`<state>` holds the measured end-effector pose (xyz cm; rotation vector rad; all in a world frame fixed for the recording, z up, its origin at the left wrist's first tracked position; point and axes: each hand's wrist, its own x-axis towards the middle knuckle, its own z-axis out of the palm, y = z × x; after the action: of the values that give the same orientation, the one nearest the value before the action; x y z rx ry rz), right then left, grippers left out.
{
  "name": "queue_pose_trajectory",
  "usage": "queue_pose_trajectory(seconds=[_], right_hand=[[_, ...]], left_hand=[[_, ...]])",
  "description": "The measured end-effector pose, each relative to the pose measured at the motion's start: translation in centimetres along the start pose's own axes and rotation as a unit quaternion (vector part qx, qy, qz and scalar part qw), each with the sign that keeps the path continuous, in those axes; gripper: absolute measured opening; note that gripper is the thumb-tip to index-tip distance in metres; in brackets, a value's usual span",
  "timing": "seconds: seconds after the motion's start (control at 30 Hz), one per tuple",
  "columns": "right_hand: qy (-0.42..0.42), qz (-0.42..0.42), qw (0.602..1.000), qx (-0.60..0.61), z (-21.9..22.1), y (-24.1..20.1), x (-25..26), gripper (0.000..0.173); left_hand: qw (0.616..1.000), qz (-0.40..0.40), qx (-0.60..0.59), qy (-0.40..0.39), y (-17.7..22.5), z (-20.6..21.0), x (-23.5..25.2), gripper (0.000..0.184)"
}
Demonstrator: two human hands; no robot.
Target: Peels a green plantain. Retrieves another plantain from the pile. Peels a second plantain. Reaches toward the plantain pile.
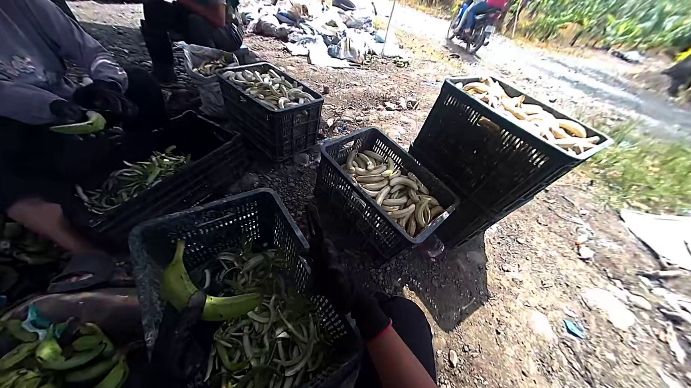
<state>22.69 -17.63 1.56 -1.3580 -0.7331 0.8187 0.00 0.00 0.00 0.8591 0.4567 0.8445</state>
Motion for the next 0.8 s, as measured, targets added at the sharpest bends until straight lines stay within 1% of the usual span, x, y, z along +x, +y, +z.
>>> queue_pose_trajectory(seconds=[0.03,0.07,0.1,0.13,0.17,0.2,0.23,0.27,0.3,0.33,0.37,0.4,0.43,0.47,0.5,0.53,0.6,0.63,0.67,0.73,0.77,0.8], right_hand=[[-0.001,0.003,1.0,0.002,0.1,0.3,0.2,0.049],[0.001,-0.001,1.0,-0.002,0.2,0.5,0.4,0.046],[-0.001,-0.01,1.0,-0.008,0.2,0.6,0.6,0.046],[-0.004,-0.018,1.0,-0.009,0.2,0.5,0.6,0.047],[-0.008,-0.024,1.0,-0.007,0.3,0.5,0.6,0.051],[-0.012,-0.027,0.999,-0.011,0.4,0.5,0.7,0.057],[-0.011,-0.026,0.999,-0.019,0.6,0.5,0.9,0.058],[-0.013,-0.023,0.999,-0.027,0.7,0.5,1.0,0.06],[-0.016,-0.022,0.999,-0.03,0.9,0.5,1.1,0.061],[-0.024,-0.022,0.999,-0.027,1.0,0.6,1.1,0.061],[-0.029,-0.025,0.999,-0.012,1.3,0.7,1.2,0.059],[-0.031,-0.025,0.999,0.008,1.5,0.7,1.2,0.058],[-0.033,-0.023,0.999,0.025,1.7,0.6,1.3,0.058],[-0.044,-0.027,0.998,0.021,1.8,0.5,1.2,0.059],[-0.05,-0.036,0.998,0.007,1.8,0.4,1.3,0.061],[-0.052,-0.043,0.998,-0.006,1.9,0.3,1.3,0.061],[-0.063,-0.03,0.997,-0.017,2.3,0.5,1.3,0.059],[-0.072,0.003,0.997,-0.005,2.6,0.7,1.4,0.053],[-0.083,0.045,0.995,0.012,2.9,0.9,1.5,0.051],[-0.122,0.126,0.984,0.036,3.5,1.0,1.6,0.052],[-0.139,0.152,0.978,0.043,4.0,1.2,1.4,0.052],[-0.157,0.16,0.973,0.046,4.6,1.3,1.1,0.049]], left_hand=[[0.998,0.034,-0.047,-0.009,-0.4,-0.6,0.3,0.042],[0.991,0.069,-0.104,-0.052,-0.5,-1.5,0.9,0.042],[0.978,0.09,-0.155,-0.106,-0.2,-2.2,1.4,0.052],[0.968,0.084,-0.198,-0.13,0.3,-2.0,1.1,0.071],[0.962,0.046,-0.224,-0.148,0.4,-2.3,0.7,0.088],[0.958,-0.016,-0.24,-0.157,0.3,-2.8,0.2,0.094],[0.947,-0.088,-0.26,-0.164,-0.2,-3.7,0.1,0.091],[0.932,-0.147,-0.29,-0.161,-0.9,-4.3,0.2,0.083],[0.923,-0.178,-0.313,-0.135,-1.4,-4.6,0.4,0.071],[0.94,-0.172,-0.282,-0.086,-1.7,-4.6,0.6,0.059],[0.966,-0.14,-0.212,-0.041,-1.8,-4.6,0.9,0.048],[0.98,-0.1,-0.17,-0.029,-1.9,-4.8,1.3,0.037],[0.987,-0.052,-0.146,-0.039,-1.7,-4.5,1.3,0.032],[0.99,-0.003,-0.129,-0.063,-1.3,-4.1,1.3,0.032],[0.99,0.035,-0.11,-0.083,-0.6,-3.6,1.3,0.037],[0.992,0.044,-0.09,-0.079,0.1,-3.0,1.2,0.043],[0.999,0.012,-0.001,-0.033,1.1,-2.1,1.0,0.041],[0.998,-0.006,0.062,0.011,1.2,-1.9,1.0,0.039],[0.991,-0.007,0.128,0.047,1.3,-1.6,1.2,0.042],[0.969,0.033,0.231,0.076,1.6,-1.2,1.7,0.054],[0.957,0.061,0.271,0.082,1.6,-1.2,1.9,0.058],[0.944,0.082,0.306,0.087,1.5,-1.1,1.9,0.061]])
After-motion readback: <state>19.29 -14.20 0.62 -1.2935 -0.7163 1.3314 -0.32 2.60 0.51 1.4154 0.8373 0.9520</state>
